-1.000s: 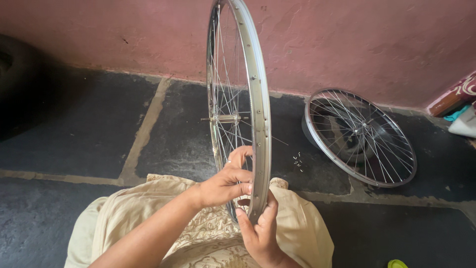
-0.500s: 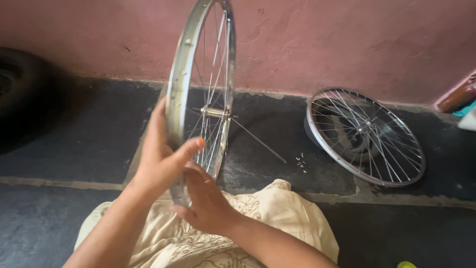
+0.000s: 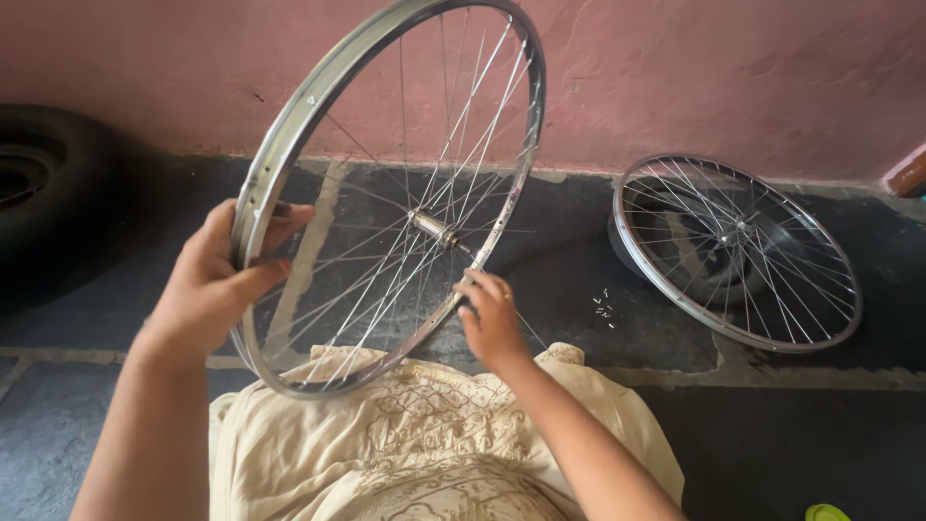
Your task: The person is lacing a bicycle wheel by hand, inserting spokes through the rim and hub, and securing them with nipples. They rotate the wheel to access different sections and continue the lacing process.
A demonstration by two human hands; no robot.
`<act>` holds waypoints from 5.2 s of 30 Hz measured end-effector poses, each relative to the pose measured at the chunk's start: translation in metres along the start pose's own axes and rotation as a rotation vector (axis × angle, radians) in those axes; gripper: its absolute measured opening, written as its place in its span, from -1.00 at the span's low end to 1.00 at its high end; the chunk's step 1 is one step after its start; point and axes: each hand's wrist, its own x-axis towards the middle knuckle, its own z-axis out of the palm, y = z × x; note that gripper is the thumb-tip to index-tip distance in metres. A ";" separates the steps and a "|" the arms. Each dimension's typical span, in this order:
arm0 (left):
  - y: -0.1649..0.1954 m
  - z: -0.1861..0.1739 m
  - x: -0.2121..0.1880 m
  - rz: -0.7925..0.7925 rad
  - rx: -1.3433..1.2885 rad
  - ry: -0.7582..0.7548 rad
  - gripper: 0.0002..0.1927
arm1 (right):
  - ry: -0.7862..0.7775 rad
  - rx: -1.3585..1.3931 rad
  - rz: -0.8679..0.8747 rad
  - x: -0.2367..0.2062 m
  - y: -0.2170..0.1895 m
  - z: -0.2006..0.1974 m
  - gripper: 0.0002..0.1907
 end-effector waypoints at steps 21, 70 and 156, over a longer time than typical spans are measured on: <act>-0.004 0.026 -0.008 -0.022 0.021 -0.017 -0.41 | 0.471 0.219 -0.456 0.113 -0.034 0.002 -0.50; -0.085 0.101 -0.082 0.074 -0.070 0.155 -0.40 | 0.068 1.172 0.357 0.125 -0.067 -0.034 -0.90; -0.018 0.186 -0.023 0.170 -0.261 -0.357 -0.70 | 0.008 0.848 0.045 -0.117 -0.042 -0.061 -0.86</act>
